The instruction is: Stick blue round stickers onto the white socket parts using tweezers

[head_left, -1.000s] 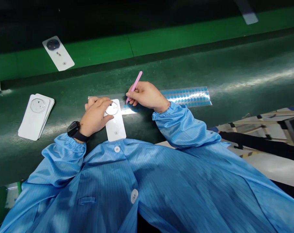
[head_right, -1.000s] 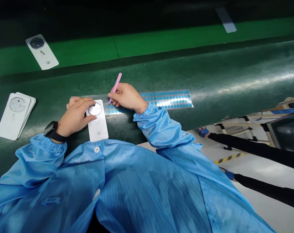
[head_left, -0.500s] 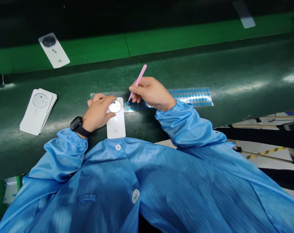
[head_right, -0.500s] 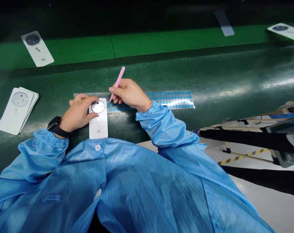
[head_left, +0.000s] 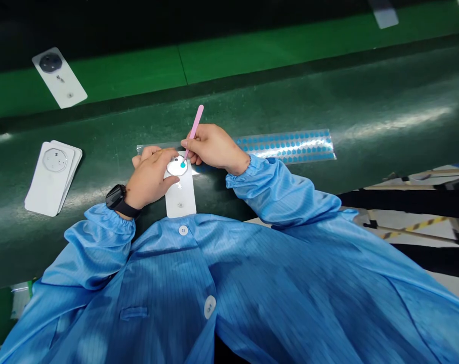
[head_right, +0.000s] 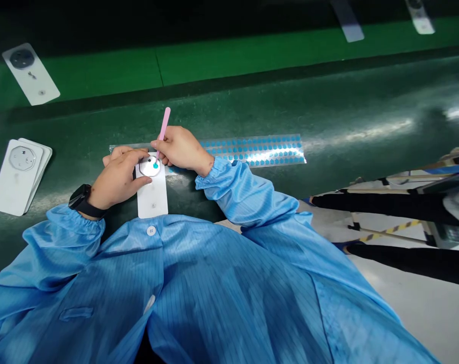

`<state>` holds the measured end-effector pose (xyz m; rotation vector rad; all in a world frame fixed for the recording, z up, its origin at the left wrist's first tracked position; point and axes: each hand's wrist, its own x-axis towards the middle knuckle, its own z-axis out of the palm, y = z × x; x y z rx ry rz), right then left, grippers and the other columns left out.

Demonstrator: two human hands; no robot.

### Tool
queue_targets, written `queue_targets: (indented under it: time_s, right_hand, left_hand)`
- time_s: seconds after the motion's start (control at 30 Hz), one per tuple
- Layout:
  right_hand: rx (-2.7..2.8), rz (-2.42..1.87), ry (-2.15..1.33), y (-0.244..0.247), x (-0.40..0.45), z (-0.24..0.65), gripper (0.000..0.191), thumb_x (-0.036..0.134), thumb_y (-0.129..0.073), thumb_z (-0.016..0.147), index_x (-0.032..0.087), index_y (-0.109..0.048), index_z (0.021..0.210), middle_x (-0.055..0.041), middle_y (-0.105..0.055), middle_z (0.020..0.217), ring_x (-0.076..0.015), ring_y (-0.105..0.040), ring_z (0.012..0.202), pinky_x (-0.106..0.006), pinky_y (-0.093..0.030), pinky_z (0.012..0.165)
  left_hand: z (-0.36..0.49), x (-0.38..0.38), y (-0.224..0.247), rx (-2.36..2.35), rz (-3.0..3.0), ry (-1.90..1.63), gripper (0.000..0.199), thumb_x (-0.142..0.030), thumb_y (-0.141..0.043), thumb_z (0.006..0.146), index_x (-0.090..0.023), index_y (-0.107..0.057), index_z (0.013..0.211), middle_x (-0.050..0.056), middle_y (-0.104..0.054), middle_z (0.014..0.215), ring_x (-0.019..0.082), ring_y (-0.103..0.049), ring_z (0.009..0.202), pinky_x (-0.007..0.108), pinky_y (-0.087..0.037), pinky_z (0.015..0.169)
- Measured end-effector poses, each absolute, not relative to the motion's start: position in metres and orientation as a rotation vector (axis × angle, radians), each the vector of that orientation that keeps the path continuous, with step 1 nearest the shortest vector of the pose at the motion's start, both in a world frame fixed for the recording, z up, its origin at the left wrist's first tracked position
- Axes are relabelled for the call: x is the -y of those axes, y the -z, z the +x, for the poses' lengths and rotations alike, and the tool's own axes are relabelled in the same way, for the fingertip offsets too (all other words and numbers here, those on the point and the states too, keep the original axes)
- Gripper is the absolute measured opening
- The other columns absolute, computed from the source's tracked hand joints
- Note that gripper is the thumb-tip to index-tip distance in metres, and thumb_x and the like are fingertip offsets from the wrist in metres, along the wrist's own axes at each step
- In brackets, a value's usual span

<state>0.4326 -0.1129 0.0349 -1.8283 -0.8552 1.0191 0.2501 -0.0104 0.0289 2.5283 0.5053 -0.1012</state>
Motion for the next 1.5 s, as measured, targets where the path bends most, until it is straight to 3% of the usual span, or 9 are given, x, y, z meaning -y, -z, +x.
queue_targets:
  time_s: [0.4, 0.67, 1.17, 1.5]
  right_hand:
    - [0.888, -1.863, -0.989, -0.033, 0.113, 0.432, 0.032, 0.009, -0.067, 0.105, 0.019, -0.061, 0.075, -0.0031, -0.074, 0.067, -0.0106, -0.066, 0.052, -0.019, -0.051, 0.045]
    - [0.912, -1.888, -0.966, -0.033, 0.113, 0.433, 0.032, 0.01, -0.069, 0.104, 0.02, -0.061, 0.074, -0.0027, -0.072, 0.066, -0.0138, -0.067, 0.053, -0.024, -0.053, 0.047]
    - [0.928, -1.885, -0.961, -0.03, 0.113, 0.434, 0.032, 0.012, -0.068, 0.103, 0.02, -0.061, 0.073, -0.0024, -0.072, 0.066, -0.0135, -0.067, 0.053, -0.023, -0.052, 0.045]
    - [0.972, -1.885, -0.921, -0.023, 0.113, 0.435, 0.028, 0.015, -0.071, 0.103, 0.021, -0.063, 0.077, -0.0018, -0.072, 0.066, -0.0149, -0.068, 0.055, -0.026, -0.058, 0.054]
  left_hand:
    - [0.249, 0.009, -0.028, -0.488, 2.545, 0.071, 0.052, -0.027, -0.075, 0.093, -0.021, -0.064, 0.143, 0.017, -0.069, 0.157, 0.043, -0.053, 0.145, 0.062, -0.042, 0.119]
    - [0.249, 0.008, -0.026, -0.464, 2.522, 0.067, 0.051, -0.027, -0.074, 0.091, -0.021, -0.064, 0.141, 0.015, -0.068, 0.158, 0.041, -0.052, 0.145, 0.06, -0.043, 0.121]
    - [0.248, 0.008, -0.025, -0.467, 2.533, 0.059, 0.049, -0.028, -0.074, 0.092, -0.023, -0.064, 0.14, 0.014, -0.068, 0.159, 0.041, -0.052, 0.146, 0.062, -0.041, 0.122]
    - [0.249, 0.008, -0.025, -0.454, 2.526, 0.067, 0.049, -0.028, -0.074, 0.092, -0.02, -0.066, 0.14, 0.016, -0.067, 0.161, 0.04, -0.053, 0.148, 0.06, -0.042, 0.124]
